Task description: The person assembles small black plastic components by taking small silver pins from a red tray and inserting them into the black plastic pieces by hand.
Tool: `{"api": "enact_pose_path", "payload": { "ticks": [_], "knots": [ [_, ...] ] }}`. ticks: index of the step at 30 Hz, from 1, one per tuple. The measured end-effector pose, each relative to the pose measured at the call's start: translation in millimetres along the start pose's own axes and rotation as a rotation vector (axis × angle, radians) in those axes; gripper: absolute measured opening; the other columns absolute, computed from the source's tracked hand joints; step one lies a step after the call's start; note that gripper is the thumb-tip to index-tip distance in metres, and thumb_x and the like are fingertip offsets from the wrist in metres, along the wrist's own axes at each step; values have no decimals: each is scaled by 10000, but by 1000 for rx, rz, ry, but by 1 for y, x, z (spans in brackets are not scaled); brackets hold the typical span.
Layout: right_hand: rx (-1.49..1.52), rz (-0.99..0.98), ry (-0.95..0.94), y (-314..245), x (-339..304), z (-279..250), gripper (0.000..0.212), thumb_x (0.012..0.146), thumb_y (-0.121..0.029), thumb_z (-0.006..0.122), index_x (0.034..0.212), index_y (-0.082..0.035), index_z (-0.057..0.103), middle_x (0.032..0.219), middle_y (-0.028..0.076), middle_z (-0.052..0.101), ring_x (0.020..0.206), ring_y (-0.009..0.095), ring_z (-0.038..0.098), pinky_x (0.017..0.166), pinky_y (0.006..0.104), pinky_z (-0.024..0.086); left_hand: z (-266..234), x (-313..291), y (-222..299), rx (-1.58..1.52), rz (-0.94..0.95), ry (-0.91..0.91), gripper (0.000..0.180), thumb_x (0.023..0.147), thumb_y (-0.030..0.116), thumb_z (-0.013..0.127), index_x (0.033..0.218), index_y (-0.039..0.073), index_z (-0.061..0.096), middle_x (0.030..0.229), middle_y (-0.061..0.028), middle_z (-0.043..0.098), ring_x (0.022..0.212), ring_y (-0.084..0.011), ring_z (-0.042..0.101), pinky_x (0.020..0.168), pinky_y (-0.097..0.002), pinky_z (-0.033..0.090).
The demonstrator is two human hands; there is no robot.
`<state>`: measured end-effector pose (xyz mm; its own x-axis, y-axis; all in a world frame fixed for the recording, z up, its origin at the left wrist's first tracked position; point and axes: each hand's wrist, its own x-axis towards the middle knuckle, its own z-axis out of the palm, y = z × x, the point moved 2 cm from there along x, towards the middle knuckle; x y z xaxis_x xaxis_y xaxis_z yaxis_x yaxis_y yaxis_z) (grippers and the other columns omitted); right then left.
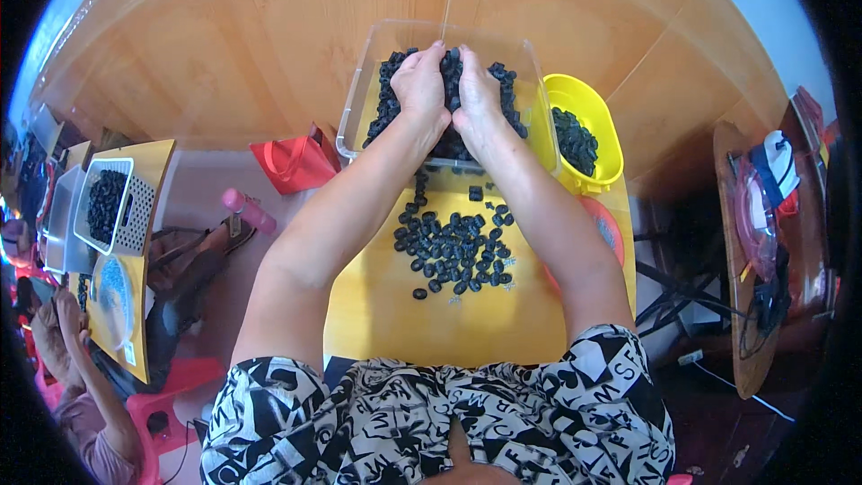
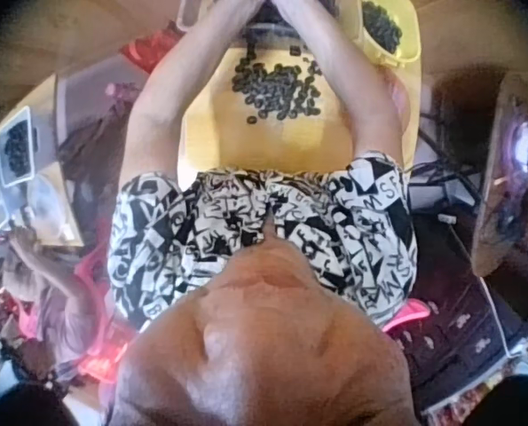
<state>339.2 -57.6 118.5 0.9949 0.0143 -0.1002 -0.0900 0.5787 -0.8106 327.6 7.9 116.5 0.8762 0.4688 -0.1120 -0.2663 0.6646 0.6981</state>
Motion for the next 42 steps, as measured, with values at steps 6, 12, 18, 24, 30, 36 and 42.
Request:
{"api": "enact_pose_path", "payload": {
  "ticks": [6,12,18,24,30,36,42],
  "knots": [
    [-3,-179,5,-24,-45,10,230,883,-240,543,865,-25,622,815,42,615,732,99,558,664,267,464,12,-45,24,71,131,-49,151,829,157,637,842,10,606,760,-48,612,660,-122,565,607,-269,475],
    [6,-352,-165,-33,-127,-15,233,881,-207,538,833,1,632,844,51,624,769,106,568,709,253,461,-8,-128,33,69,349,-159,172,839,152,638,835,-20,639,760,-26,626,681,-80,553,623,-226,459],
    [-253,-288,50,28,-182,-71,224,902,-163,480,875,4,627,930,81,622,859,152,574,787,272,443,-77,-183,-12,310,150,1,166,864,163,617,842,-1,634,760,-12,604,691,-64,516,635,-220,440],
    [-450,-425,124,80,-170,-112,261,925,-166,425,915,10,617,886,65,622,803,139,576,740,268,461,-123,-167,-68,380,191,-20,161,877,146,595,849,-5,641,786,-27,627,710,-70,538,652,-218,450],
    [-524,-603,84,84,-155,-122,183,882,-49,447,914,53,595,970,131,627,892,216,602,824,303,463,-131,-151,-80,413,354,-121,146,873,89,575,854,-32,654,912,-69,648,846,-118,570,785,-251,452],
    [-554,-585,70,78,-150,-129,218,845,-16,422,819,85,613,1004,137,634,944,192,581,867,291,437,-132,-151,-77,444,386,-222,79,813,26,602,825,-43,640,947,-127,629,952,-199,568,849,-289,421],
    [-499,-533,65,79,-146,-136,219,831,4,414,809,95,612,1002,140,639,975,212,581,873,302,441,-133,-152,-72,448,303,-280,136,811,59,593,864,-43,666,1011,-135,630,984,-205,547,866,-304,407]
  ]
}}
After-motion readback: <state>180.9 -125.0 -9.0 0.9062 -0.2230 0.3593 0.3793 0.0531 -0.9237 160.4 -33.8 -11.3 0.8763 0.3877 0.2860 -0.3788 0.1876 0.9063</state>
